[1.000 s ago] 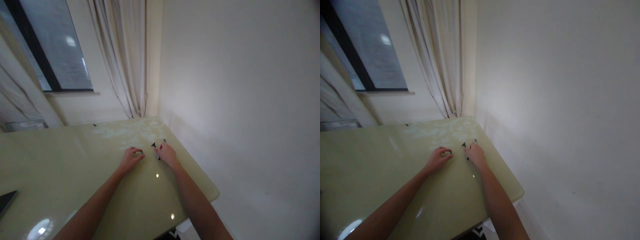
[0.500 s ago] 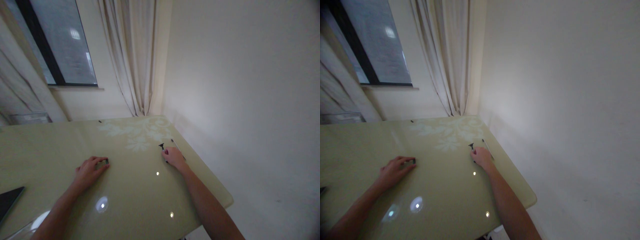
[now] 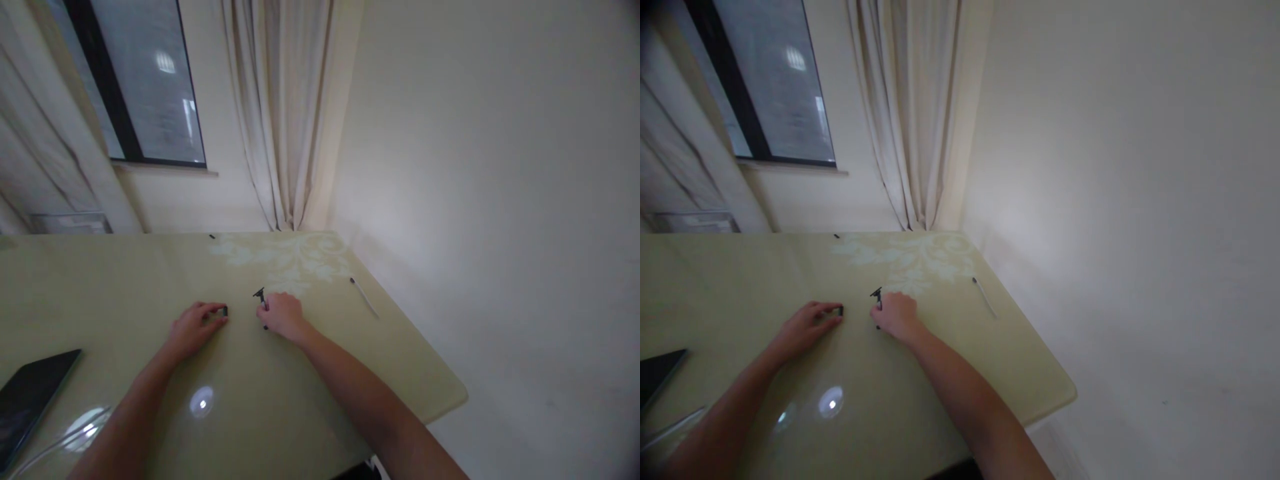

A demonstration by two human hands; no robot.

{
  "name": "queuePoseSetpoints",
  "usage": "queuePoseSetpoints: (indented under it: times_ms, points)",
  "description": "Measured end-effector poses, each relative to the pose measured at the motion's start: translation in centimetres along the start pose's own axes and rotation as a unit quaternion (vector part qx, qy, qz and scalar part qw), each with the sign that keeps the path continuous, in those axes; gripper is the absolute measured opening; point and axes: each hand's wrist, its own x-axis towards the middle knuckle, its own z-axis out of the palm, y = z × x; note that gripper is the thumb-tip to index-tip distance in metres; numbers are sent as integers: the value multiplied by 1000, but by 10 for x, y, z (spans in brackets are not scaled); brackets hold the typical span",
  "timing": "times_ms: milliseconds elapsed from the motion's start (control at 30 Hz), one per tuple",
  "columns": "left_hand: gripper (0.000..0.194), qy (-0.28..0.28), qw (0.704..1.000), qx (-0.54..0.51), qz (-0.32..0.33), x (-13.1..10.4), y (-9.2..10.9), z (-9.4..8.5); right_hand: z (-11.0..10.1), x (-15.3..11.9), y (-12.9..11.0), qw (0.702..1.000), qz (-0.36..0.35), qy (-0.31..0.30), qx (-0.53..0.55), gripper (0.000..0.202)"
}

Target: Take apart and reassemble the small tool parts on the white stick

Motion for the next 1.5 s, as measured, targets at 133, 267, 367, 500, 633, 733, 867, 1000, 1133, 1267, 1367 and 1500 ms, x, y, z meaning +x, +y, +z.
queuePoseSetpoints:
  times_ms: [133, 267, 367, 500, 633, 733, 867, 1000, 1133, 1267, 1367, 1500]
  points:
    - [55, 2, 1000, -6, 20, 3, -6, 2, 13, 10, -22, 1000, -13, 4, 2, 37]
    - [52, 9, 1000, -5, 14, 5, -6, 5, 25, 9, -27, 1000, -6, 6, 15, 36]
    - [54, 11, 1000, -9, 6, 5, -6, 5, 29, 7, -24, 999, 7, 19, 31, 42]
    - [53, 8, 999, -29, 16, 5, -4, 2, 16, -1, 7, 998, 13, 30, 60, 45]
    - [55, 3, 1000, -26, 8, 7, -4, 1, -15, -17, 81, 993, 72, 84, 48, 30]
    - [57, 4, 1000, -15, 9, 10, -5, 3, -36, -34, 145, 976, 150, 156, -6, 23]
    - [60, -5, 1000, -9, 14, 14, -8, 1, -44, -54, 200, 959, 197, 197, -63, 24]
    - [68, -4, 1000, -13, 6, 14, -8, -1, -39, -59, 216, 962, 211, 166, -51, 29]
    - [69, -1, 1000, -18, 4, 12, -8, -1, -36, -51, 202, 972, 184, 147, -12, 27]
    - [71, 21, 999, -39, -9, 7, -1, -2, -28, -35, 147, 983, 99, 151, 36, 23]
    - [62, 76, 996, -37, -17, -3, 12, -7, -13, -22, 89, 988, 23, 133, 74, 21]
    - [46, 102, 995, -7, 8, -17, 38, -11, 13, -11, 28, 988, -23, 116, 98, 21]
